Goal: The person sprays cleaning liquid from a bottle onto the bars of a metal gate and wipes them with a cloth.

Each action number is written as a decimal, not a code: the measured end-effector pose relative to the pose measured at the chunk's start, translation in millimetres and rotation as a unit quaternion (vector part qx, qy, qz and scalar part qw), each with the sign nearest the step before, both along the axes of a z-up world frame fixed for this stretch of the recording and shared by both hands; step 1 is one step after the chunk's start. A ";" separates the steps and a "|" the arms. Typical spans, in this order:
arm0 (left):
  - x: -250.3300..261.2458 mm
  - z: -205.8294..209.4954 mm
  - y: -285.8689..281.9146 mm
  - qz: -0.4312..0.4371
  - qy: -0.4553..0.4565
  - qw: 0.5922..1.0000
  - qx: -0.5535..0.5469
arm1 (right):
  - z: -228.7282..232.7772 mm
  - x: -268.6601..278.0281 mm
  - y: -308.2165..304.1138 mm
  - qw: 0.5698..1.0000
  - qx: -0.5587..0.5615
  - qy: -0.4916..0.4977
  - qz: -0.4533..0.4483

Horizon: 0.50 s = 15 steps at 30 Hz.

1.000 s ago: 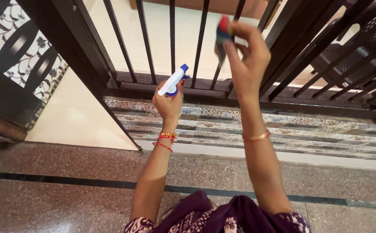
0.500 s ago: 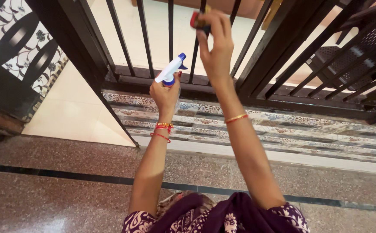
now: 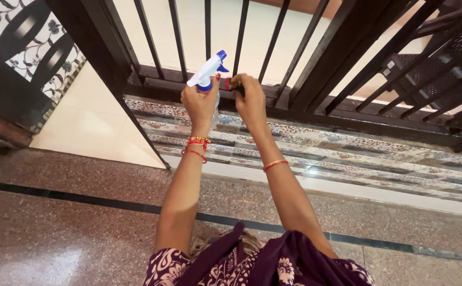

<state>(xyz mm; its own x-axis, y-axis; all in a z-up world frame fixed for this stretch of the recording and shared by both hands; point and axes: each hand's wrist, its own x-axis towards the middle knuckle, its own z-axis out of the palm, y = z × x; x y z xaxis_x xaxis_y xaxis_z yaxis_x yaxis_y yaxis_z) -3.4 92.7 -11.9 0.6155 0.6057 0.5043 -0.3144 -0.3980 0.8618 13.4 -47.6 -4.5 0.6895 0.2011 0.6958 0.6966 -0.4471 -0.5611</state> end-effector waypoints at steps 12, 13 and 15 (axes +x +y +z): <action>-5.0 1.3 -1.0 -0.020 -0.048 0.999 -0.002 | 35.7 -12.9 -4.0 0.997 0.063 0.043 -0.008; -4.7 1.2 -1.9 -0.024 -0.046 0.999 -0.009 | 37.1 -11.4 -4.0 0.998 0.051 0.021 -0.013; -5.2 1.4 -2.4 -0.029 -0.042 0.998 -0.023 | 34.1 -7.1 -3.0 0.999 0.027 -0.023 -0.019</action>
<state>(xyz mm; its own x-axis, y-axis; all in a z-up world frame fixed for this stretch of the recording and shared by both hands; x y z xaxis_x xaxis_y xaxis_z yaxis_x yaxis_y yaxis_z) -8.6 90.3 -10.5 0.6067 0.5945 0.5276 -0.4069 -0.3380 0.8487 6.2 -50.6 29.5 0.6624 0.1370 0.7366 0.7059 -0.4435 -0.5523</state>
